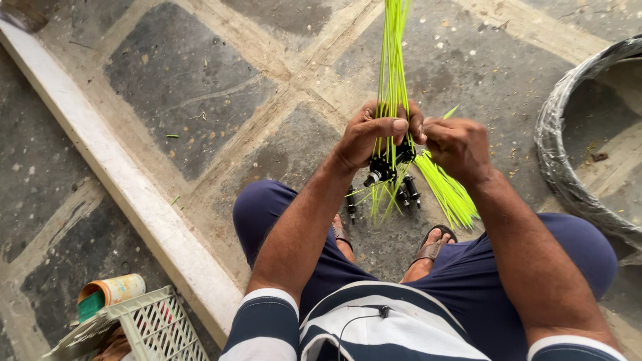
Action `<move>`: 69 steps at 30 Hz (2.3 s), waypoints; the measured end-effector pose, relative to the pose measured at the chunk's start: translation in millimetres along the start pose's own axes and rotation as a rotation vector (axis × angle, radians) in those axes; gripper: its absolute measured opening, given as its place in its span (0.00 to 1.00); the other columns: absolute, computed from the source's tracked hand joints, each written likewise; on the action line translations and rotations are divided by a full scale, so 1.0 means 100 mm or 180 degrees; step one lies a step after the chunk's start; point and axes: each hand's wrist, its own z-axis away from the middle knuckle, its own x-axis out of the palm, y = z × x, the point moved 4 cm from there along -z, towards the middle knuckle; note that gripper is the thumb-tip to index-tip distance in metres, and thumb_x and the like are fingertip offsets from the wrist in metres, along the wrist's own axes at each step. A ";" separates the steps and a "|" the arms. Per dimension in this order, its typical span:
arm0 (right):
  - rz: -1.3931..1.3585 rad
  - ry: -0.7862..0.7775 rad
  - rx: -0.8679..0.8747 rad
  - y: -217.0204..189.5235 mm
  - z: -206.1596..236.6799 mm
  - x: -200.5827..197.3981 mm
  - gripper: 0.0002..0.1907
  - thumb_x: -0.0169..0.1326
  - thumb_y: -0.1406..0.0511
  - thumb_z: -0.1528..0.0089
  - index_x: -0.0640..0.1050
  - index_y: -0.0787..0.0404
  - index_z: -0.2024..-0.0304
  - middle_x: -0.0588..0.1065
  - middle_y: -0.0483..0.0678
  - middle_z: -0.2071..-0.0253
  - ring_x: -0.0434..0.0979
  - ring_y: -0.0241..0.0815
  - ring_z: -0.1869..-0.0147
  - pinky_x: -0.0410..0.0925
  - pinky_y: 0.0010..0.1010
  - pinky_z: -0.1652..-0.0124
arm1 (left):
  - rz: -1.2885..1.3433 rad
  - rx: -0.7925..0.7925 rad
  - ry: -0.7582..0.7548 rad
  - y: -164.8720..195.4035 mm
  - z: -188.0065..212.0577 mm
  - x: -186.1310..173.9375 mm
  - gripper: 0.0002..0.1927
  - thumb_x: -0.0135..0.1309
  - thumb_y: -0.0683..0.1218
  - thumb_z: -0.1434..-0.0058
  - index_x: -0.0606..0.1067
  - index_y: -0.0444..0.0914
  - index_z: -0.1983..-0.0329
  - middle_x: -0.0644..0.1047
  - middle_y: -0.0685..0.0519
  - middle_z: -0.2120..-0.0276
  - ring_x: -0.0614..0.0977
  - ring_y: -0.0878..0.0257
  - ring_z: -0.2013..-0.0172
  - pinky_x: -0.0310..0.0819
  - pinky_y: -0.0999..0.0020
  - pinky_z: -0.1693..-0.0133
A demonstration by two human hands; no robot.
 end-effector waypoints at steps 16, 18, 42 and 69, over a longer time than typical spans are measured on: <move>-0.1442 -0.1763 0.2906 1.02 -0.33 0.10 0.20 0.45 0.67 0.28 0.75 0.45 0.35 0.77 0.46 0.38 0.78 0.52 0.43 0.74 0.43 0.49 | -0.0519 -0.0407 0.0709 0.07 0.49 -0.40 0.13 0.57 0.49 0.44 0.77 0.37 0.59 0.79 0.47 0.62 0.83 0.55 0.60 0.76 0.60 0.54; -0.1327 -0.0866 0.2461 1.30 -0.56 -0.30 0.18 0.40 0.61 0.21 0.78 0.56 0.37 0.77 0.58 0.41 0.77 0.47 0.43 0.73 0.38 0.48 | -0.0396 -0.0151 0.0501 0.18 0.60 -0.48 0.09 0.58 0.48 0.38 0.75 0.37 0.65 0.79 0.45 0.62 0.83 0.54 0.57 0.78 0.56 0.47; 0.0478 -0.0226 -0.1287 -0.66 -0.77 0.25 0.11 0.52 0.67 0.29 0.84 0.47 0.56 0.83 0.42 0.58 0.83 0.37 0.58 0.77 0.33 0.59 | 0.1152 0.0763 0.0871 0.47 0.60 -0.94 0.17 0.51 0.52 0.33 0.71 0.36 0.73 0.72 0.44 0.54 0.77 0.55 0.49 0.77 0.55 0.43; -0.2751 -0.0602 0.1228 -0.80 -1.03 -0.68 0.12 0.60 0.61 0.32 0.80 0.64 0.54 0.80 0.46 0.67 0.73 0.30 0.75 0.67 0.24 0.77 | -0.3513 0.0130 0.0332 -0.10 0.41 -0.37 0.14 0.64 0.52 0.36 0.80 0.37 0.57 0.75 0.46 0.44 0.80 0.50 0.46 0.76 0.53 0.44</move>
